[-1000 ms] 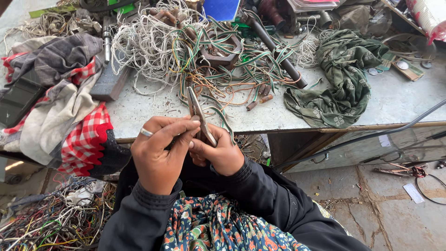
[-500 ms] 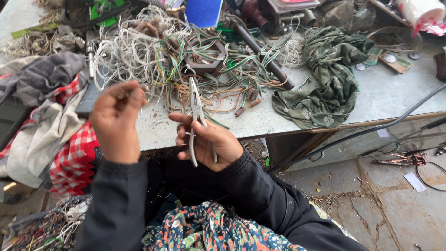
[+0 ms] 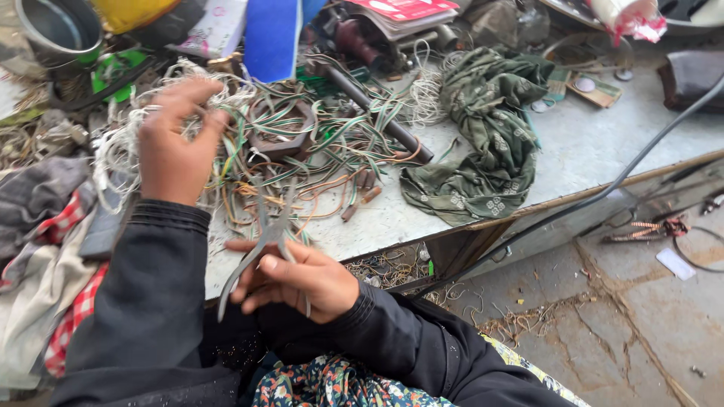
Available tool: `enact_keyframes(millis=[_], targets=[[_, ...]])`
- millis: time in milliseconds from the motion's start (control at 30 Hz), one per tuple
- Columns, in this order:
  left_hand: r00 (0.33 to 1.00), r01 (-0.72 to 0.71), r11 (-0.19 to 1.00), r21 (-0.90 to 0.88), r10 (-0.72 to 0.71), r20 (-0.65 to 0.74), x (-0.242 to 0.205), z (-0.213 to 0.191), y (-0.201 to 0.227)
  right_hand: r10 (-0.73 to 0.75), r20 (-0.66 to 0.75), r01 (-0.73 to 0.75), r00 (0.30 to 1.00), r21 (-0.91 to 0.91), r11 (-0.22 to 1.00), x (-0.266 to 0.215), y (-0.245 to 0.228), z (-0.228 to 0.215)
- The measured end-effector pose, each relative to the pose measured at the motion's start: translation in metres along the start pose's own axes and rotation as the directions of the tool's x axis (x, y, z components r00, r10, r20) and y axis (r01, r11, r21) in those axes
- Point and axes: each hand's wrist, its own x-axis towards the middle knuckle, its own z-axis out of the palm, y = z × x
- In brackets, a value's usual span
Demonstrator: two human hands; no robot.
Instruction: The person uses pliers to strip insulation from multiple small wires, then gathers and separates the stripped wires by hand. The work occurs at a cluttered table with various tools and materials nearby.
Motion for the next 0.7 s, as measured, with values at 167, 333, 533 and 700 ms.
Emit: enact_keyframes(millis=[167, 333, 533, 700], targets=[[0.833, 0.385, 0.876, -0.292, -0.193, 0.518, 0.006, 0.04, 0.055, 0.094, 0.274, -0.151, 0.957, 0.193, 0.97, -0.017, -0.003, -0.013], [0.845, -0.027, 0.972, -0.232, 0.146, 0.514, 0.001, 0.073, 0.092, 0.13, 0.446, -0.269, 0.886, 0.266, 0.926, -0.024, -0.008, -0.025], [0.868, -0.145, 0.989, 0.032, 0.111, 0.484, -0.006, 0.101, 0.086, 0.164, 0.482, -0.321, 0.86, 0.262, 0.91, -0.021, -0.01, -0.021], [0.933, -0.061, 0.947, 0.315, -0.058, 0.356, -0.001, 0.101, 0.056, 0.213, 0.509, -0.39, 0.834, 0.27, 0.88, -0.026, -0.014, -0.021]])
